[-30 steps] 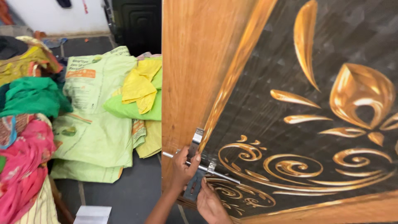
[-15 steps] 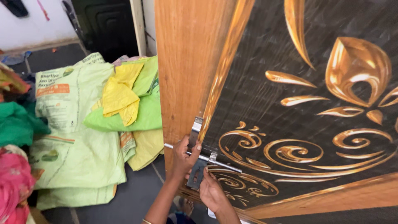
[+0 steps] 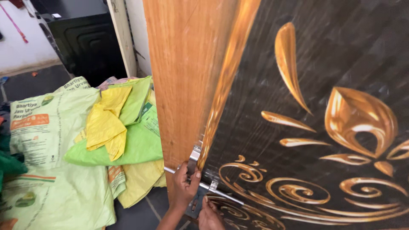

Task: The person installs a metal latch onto a wooden door. They hold the latch against the door edge and repeatedly adjust its position while securing it with screws.

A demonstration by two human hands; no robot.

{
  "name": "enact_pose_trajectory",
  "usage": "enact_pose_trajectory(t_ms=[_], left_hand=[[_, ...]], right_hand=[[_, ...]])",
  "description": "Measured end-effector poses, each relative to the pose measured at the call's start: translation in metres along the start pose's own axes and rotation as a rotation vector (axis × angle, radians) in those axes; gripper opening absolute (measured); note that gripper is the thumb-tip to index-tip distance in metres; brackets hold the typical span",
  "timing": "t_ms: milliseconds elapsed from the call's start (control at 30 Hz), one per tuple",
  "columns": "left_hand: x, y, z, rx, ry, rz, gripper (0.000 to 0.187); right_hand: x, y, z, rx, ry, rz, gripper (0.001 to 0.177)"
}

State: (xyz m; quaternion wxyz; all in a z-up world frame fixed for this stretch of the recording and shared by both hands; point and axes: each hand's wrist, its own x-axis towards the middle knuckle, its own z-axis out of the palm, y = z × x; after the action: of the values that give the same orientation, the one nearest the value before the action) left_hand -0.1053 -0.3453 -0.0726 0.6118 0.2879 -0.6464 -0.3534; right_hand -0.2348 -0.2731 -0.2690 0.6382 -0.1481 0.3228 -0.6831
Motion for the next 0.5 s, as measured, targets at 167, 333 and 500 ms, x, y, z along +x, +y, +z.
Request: enact_pose_trajectory(t_ms=[167, 333, 500], left_hand=[[0.016, -0.008, 0.008, -0.053, -0.006, 0.044, 0.02], [0.02, -0.024, 0.019, -0.139, 0.012, 0.041, 0.018], [0.032, -0.033, 0.024, -0.132, 0.017, 0.118, 0.016]], right_hand=[[0.035, 0.007, -0.034, -0.013, -0.057, -0.002, 0.015], [0.024, -0.01, -0.012, 0.045, -0.129, -0.02, 0.021], [0.013, -0.029, 0.029, -0.038, -0.035, -0.012, 0.028]])
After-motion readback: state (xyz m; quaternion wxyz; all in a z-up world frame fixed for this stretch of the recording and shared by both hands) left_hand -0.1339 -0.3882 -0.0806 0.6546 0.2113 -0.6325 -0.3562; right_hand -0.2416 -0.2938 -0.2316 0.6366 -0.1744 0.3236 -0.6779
